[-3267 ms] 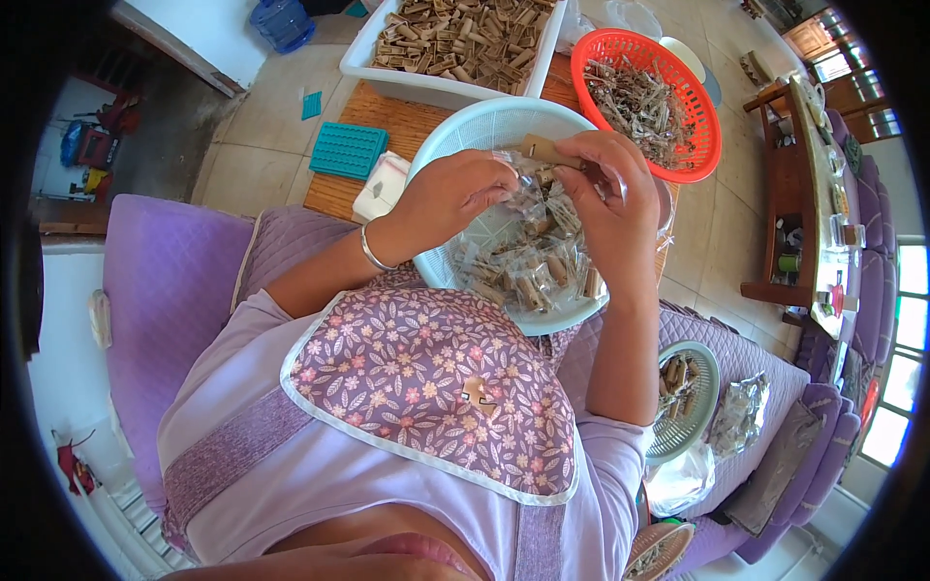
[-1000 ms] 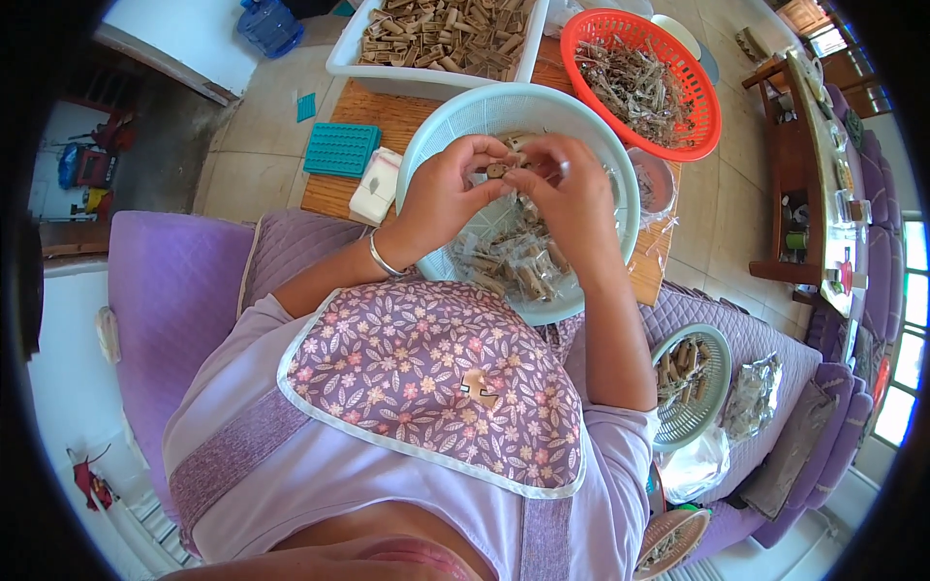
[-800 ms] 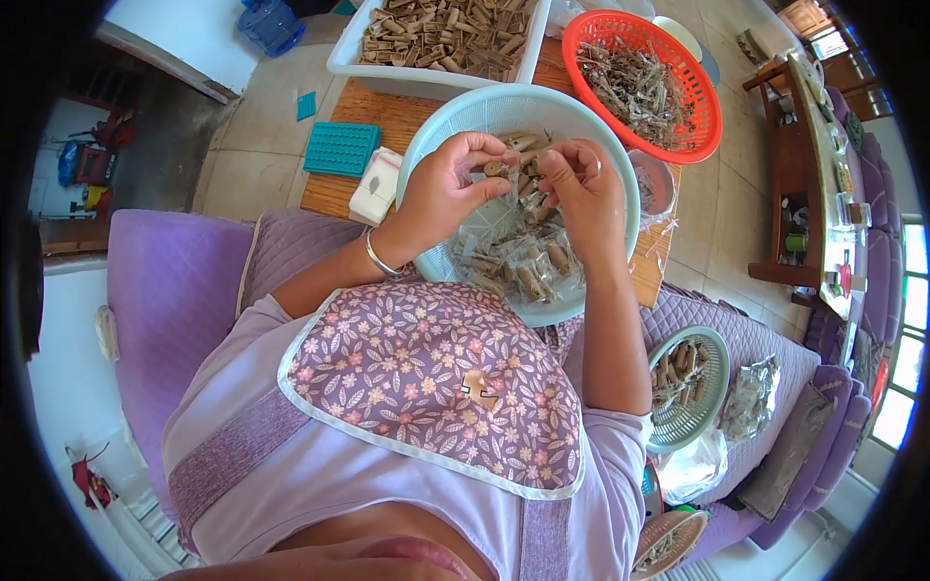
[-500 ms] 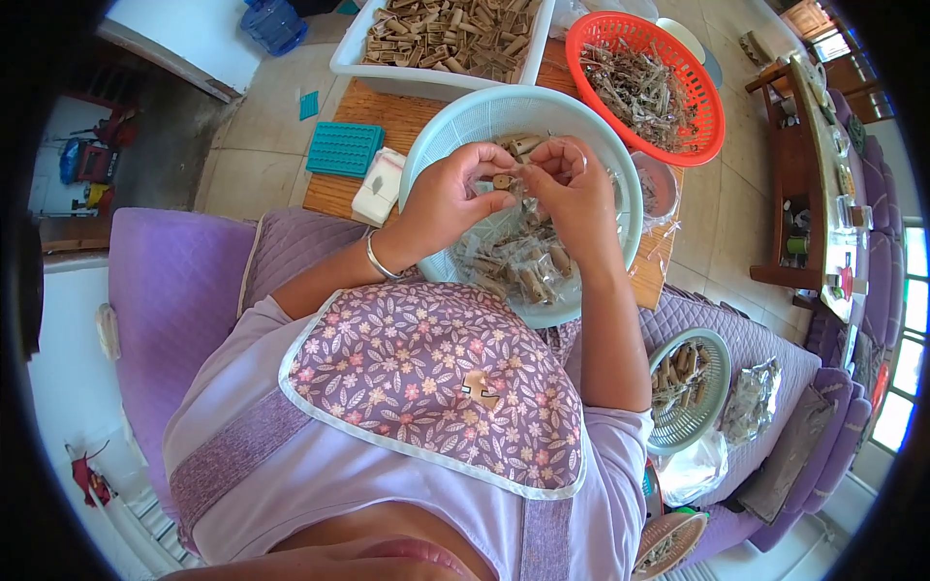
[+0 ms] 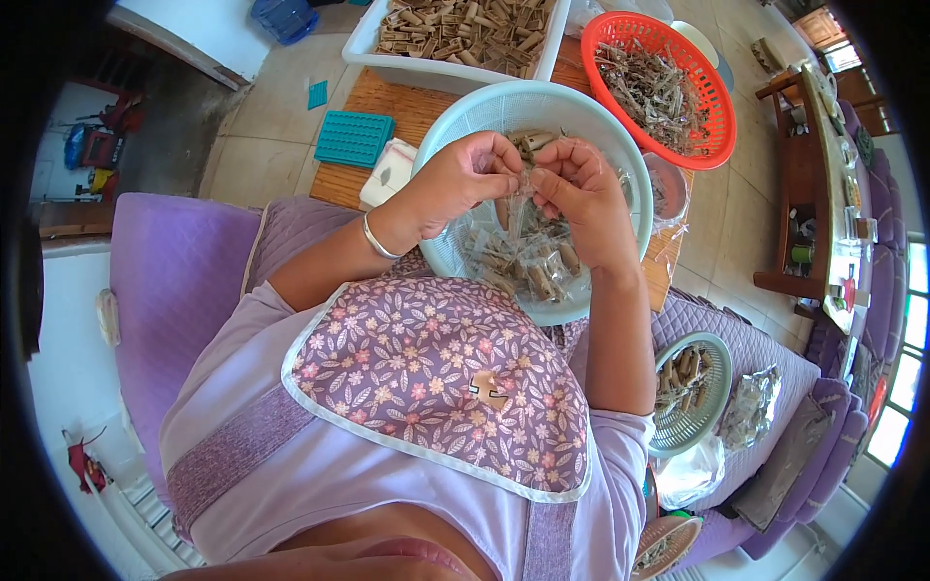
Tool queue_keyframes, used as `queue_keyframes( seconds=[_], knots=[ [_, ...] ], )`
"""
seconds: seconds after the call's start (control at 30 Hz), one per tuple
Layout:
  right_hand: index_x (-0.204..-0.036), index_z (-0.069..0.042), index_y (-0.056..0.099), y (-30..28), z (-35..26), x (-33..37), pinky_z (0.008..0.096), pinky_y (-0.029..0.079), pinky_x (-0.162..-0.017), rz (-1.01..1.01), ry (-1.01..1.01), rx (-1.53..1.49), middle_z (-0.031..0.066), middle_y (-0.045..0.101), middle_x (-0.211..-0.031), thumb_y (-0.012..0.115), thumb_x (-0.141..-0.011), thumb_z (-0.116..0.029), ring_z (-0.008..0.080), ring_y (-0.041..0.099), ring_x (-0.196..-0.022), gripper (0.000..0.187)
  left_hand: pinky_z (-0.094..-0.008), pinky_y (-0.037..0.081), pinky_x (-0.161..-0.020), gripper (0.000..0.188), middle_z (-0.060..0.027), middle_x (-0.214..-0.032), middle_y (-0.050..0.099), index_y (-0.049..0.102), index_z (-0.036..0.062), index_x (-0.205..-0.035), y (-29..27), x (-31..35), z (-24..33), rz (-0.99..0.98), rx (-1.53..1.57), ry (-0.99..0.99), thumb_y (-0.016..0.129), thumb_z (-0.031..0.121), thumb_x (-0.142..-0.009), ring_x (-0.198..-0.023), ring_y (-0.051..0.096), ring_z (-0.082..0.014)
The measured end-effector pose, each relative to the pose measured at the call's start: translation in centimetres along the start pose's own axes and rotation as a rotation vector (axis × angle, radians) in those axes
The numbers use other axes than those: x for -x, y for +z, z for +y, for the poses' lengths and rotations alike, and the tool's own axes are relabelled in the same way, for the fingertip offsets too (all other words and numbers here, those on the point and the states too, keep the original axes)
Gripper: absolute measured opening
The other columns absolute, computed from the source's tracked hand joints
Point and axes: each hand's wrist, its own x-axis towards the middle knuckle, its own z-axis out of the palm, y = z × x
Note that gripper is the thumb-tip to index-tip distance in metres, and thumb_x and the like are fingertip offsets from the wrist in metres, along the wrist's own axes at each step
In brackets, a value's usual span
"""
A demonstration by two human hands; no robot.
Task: The person puts small brown cylindrical items into clear plastic bags by hand.
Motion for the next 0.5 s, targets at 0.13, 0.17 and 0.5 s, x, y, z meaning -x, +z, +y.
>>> queue_keyframes(
  seconds=[0.13, 0.17, 0.5],
  knots=[
    [-0.100, -0.004, 0.056, 0.2, 0.5, -0.1, 0.0206, 0.043, -0.058, 0.047, -0.001, -0.037, -0.0006, 0.058, -0.080, 0.064, -0.090, -0.007, 0.0067, 0.054, -0.068, 0.013, -0.0200, 0.042, -0.065, 0.015, 0.0022, -0.085, 0.058, 0.058, 0.0054, -0.097, -0.2, 0.1, 0.7, -0.005, 0.050, -0.075, 0.067, 0.006, -0.085, -0.076, 0.053, -0.0051],
    [-0.100, -0.004, 0.056, 0.2, 0.6, -0.2, 0.0206, 0.043, -0.058, 0.046, 0.000, -0.037, -0.0006, 0.058, -0.080, 0.064, -0.090, -0.007, 0.0067, 0.054, -0.068, 0.013, -0.0233, 0.048, -0.072, 0.016, 0.0003, -0.087, 0.059, 0.058, 0.0037, -0.096, -0.3, 0.2, 1.0, -0.007, 0.096, -0.129, 0.069, 0.005, -0.084, -0.080, 0.055, -0.0077],
    [-0.106, -0.003, 0.056, -1.3, 1.1, 0.2, 0.0227, 0.046, -0.061, -0.007, 0.036, -0.365, 0.0022, 0.060, -0.087, 0.060, -0.093, -0.008, 0.0091, 0.057, -0.072, 0.015, -0.0215, 0.047, -0.079, 0.051, -0.0078, -0.117, 0.061, 0.047, 0.0041, -0.125, -0.8, 1.3, 0.6, -0.173, 0.232, -0.069, 0.073, 0.011, -0.083, -0.101, 0.054, -0.0093]
  ],
)
